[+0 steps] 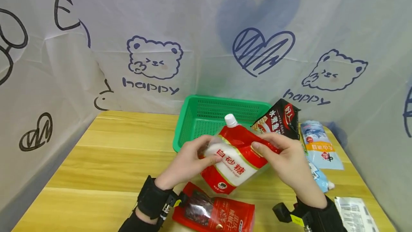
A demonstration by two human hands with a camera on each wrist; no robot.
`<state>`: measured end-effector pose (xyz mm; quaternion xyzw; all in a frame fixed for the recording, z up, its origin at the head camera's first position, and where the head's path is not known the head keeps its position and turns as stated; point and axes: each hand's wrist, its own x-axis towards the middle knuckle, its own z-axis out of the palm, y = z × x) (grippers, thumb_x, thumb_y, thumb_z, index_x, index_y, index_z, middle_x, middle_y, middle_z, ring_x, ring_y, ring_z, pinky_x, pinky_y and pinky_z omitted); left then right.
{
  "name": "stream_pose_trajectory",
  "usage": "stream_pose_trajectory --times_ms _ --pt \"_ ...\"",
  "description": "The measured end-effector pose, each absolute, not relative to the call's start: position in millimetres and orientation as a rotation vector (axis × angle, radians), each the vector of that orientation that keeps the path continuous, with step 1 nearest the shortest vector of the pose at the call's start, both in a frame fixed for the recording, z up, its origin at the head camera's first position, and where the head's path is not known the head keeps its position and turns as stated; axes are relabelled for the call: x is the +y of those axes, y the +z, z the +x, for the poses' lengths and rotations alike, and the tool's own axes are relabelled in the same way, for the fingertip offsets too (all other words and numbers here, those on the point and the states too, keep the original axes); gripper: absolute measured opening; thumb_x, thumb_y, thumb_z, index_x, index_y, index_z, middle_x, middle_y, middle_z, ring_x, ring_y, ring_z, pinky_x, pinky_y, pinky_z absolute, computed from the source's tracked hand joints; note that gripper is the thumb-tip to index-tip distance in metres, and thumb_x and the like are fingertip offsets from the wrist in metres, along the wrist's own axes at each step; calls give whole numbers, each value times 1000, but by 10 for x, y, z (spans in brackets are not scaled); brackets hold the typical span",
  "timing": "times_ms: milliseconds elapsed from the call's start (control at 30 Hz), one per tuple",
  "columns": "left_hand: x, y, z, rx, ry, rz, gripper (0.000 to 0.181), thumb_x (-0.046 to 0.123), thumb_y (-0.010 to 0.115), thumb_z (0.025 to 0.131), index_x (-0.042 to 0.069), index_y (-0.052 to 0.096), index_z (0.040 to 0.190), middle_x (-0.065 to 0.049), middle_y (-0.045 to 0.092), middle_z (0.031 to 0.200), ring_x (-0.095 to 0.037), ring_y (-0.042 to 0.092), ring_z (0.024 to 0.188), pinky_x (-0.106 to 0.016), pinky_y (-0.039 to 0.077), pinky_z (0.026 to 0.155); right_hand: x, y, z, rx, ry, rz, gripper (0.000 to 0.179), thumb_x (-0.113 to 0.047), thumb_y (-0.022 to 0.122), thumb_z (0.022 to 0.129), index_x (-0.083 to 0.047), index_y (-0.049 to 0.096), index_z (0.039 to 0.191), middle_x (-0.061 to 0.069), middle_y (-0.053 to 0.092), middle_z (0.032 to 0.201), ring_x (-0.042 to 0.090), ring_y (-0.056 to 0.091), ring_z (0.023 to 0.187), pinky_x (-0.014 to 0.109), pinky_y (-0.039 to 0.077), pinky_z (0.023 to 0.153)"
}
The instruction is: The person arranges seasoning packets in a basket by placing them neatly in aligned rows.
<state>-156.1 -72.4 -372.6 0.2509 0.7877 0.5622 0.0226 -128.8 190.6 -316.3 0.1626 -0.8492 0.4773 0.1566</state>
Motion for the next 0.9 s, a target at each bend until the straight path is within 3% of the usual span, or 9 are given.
stream_pose_trajectory --times_ms 233,333,433,600,667,833,900 --pt "-885 -3679 -1601 2670 1856 718 56 10 79 93 6 56 144 -11 59 141 -30 61 123 -53 53 101 1991 -2910 -1404 -2348 1490 207 31 -24 72 101 -4 72 124 12 70 118 18 71 87 26 63 71" --pt "-946 -3673 -1629 2767 1810 661 59 11 80 92 6 54 145 -13 55 145 -32 57 128 -55 49 105 2001 -2831 -1502 -2271 1524 129 37 -27 68 103 -6 70 132 12 68 126 20 69 95 23 61 75" --pt "-983 -3687 -1649 2867 1616 635 55 12 82 91 5 59 140 -13 59 140 -32 58 124 -52 50 103 2004 -2795 -1619 -2227 1518 77 38 -28 65 104 -9 69 137 13 68 131 20 67 101 19 60 77" --pt "-981 -3758 -1659 2974 1203 645 37 12 84 88 8 72 123 -8 68 123 -29 66 109 -45 56 93 1990 -2844 -1856 -2294 1354 92 36 -25 59 107 -7 68 137 16 71 125 25 68 98 13 56 73" --pt "-964 -3790 -1662 2981 1113 650 29 8 83 88 10 75 116 -5 69 119 -28 67 109 -44 57 93 1988 -2886 -1944 -2353 1250 108 36 -23 56 108 -4 68 137 18 71 125 29 69 97 18 59 75" --pt "-934 -3829 -1659 2978 1061 652 19 1 78 90 14 78 104 -2 71 115 -28 67 112 -45 57 94 1990 -3002 -2098 -2478 1055 115 36 -15 50 109 2 66 136 25 71 122 37 70 89 45 63 74" --pt "-932 -3835 -1658 2979 1062 653 19 1 77 90 14 79 103 -2 72 115 -28 67 112 -45 57 94 1990 -3048 -2140 -2504 1014 115 35 -12 50 109 4 66 134 27 71 119 37 69 83 42 61 67"
